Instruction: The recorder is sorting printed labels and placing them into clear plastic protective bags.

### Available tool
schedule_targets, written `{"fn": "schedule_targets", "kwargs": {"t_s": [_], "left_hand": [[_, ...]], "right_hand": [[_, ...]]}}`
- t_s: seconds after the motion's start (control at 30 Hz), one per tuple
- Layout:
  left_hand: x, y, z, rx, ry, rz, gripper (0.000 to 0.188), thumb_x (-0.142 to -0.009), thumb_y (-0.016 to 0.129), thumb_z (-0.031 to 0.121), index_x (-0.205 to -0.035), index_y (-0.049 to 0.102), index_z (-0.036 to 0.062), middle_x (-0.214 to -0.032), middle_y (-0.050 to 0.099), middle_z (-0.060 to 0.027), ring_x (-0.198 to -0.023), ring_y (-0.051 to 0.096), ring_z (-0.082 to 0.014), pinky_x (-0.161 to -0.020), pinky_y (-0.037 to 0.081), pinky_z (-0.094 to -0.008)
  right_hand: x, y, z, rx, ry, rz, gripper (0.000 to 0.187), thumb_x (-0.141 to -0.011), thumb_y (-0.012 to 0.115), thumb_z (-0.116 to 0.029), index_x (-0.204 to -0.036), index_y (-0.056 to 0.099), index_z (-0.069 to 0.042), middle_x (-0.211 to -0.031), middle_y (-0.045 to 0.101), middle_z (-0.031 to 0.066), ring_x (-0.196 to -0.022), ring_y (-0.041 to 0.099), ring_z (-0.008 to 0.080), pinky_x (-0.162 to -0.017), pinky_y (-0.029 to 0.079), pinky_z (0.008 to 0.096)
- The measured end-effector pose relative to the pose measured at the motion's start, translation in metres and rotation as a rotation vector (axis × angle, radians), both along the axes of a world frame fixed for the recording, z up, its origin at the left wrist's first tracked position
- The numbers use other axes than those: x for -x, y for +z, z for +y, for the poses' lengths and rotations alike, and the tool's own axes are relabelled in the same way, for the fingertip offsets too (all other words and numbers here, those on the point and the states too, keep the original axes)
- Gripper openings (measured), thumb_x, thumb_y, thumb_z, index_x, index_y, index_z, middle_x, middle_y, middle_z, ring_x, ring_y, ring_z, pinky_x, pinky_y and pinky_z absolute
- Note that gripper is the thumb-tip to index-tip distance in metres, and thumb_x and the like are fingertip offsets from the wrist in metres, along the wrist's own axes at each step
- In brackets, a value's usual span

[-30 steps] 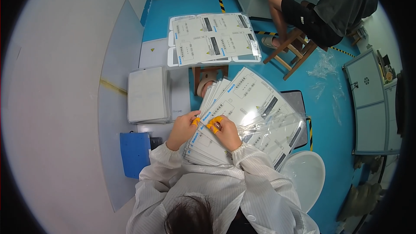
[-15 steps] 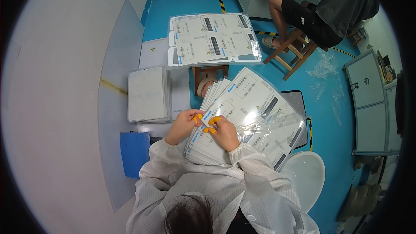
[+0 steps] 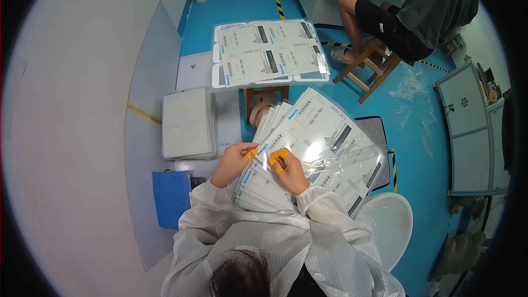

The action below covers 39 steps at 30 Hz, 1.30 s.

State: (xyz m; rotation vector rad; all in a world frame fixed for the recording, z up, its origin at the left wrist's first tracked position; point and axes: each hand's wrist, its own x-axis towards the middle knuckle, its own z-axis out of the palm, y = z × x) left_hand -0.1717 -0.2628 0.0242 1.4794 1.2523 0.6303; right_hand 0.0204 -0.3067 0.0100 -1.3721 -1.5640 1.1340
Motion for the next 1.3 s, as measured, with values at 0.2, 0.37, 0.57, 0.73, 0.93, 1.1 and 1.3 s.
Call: {"fn": "schedule_targets", "kwargs": {"t_s": [0.2, 0.37, 0.57, 0.73, 0.93, 1.1, 1.3], "left_hand": [[-0.006, 0.008, -0.001, -0.011, 0.046, -0.206, 0.026, -0.083, 0.056, 0.003, -0.108, 0.060, -0.0019, -0.097, 0.063, -0.0114, -0.083, 0.058, -0.0137, -0.075, 0.047, -0.0223], [-0.010, 0.015, 0.000, 0.082, 0.030, -0.288, 0.029, -0.082, 0.052, -0.001, -0.109, 0.061, 0.0009, -0.096, 0.063, -0.0103, -0.085, 0.057, -0.0148, -0.079, 0.046, -0.0241], [-0.003, 0.004, -0.006, 0.208, -0.056, -0.250, 0.028, -0.086, 0.053, 0.003, -0.113, 0.058, 0.0008, -0.097, 0.063, -0.0074, -0.083, 0.057, -0.0115, -0.072, 0.047, -0.0210], [-0.001, 0.014, -0.015, 0.271, -0.082, -0.341, 0.030, -0.088, 0.046, 0.002, -0.117, 0.057, 0.0034, -0.094, 0.063, -0.0048, -0.079, 0.054, -0.0099, -0.071, 0.044, -0.0200], [-0.016, 0.020, 0.023, 0.127, -0.342, -0.172, 0.035, -0.088, 0.054, 0.013, -0.121, 0.052, 0.0029, -0.090, 0.062, -0.0068, -0.076, 0.051, -0.0100, -0.067, 0.044, -0.0233], [-0.061, 0.037, 0.036, -0.108, -0.299, -0.063, 0.033, -0.086, 0.053, 0.006, -0.119, 0.052, 0.0016, -0.093, 0.064, -0.0099, -0.079, 0.054, -0.0110, -0.071, 0.045, -0.0236], [-0.014, 0.011, 0.100, -0.156, 0.015, -0.066, 0.024, -0.084, 0.055, 0.003, -0.106, 0.059, -0.0049, -0.091, 0.065, -0.0091, -0.081, 0.058, -0.0115, -0.072, 0.046, -0.0235]], "right_hand": [[-0.020, -0.008, 0.003, -0.094, 0.037, 0.423, 0.029, -0.089, 0.051, -0.021, -0.107, 0.048, 0.001, -0.117, 0.042, 0.0088, -0.104, 0.043, 0.0182, -0.093, 0.031, 0.0295], [-0.018, 0.000, 0.005, -0.265, 0.126, 0.147, 0.027, -0.091, 0.046, -0.023, -0.106, 0.048, -0.001, -0.134, 0.039, 0.0090, -0.130, 0.028, 0.0296, -0.107, 0.019, 0.0393], [-0.052, 0.009, 0.009, -0.031, -0.074, 0.749, 0.005, -0.091, 0.045, -0.015, -0.089, 0.044, -0.010, -0.092, 0.064, 0.0099, -0.096, 0.059, 0.0257, -0.102, 0.030, 0.0384], [-0.089, 0.000, 0.008, 0.075, -0.276, 1.203, 0.007, -0.091, 0.040, -0.013, -0.091, 0.046, -0.010, -0.063, 0.044, -0.0012, -0.050, 0.041, 0.0068, -0.067, 0.043, 0.0250], [-0.070, -0.001, -0.004, 0.196, -0.204, 1.150, 0.012, -0.082, 0.036, -0.005, -0.089, 0.044, -0.009, -0.060, 0.040, 0.0023, -0.039, 0.027, 0.0064, -0.042, 0.035, 0.0233], [-0.080, 0.008, -0.007, 0.164, -0.250, 1.101, 0.009, -0.087, 0.037, -0.008, -0.086, 0.045, -0.012, -0.059, 0.040, 0.0000, -0.036, 0.025, 0.0054, -0.040, 0.031, 0.0212], [-0.237, 0.012, -0.033, -0.246, -0.668, 1.101, 0.025, -0.094, 0.039, -0.023, -0.072, 0.042, -0.012, -0.056, 0.033, -0.0042, -0.046, 0.027, 0.0048, -0.043, 0.023, 0.0204]]}}
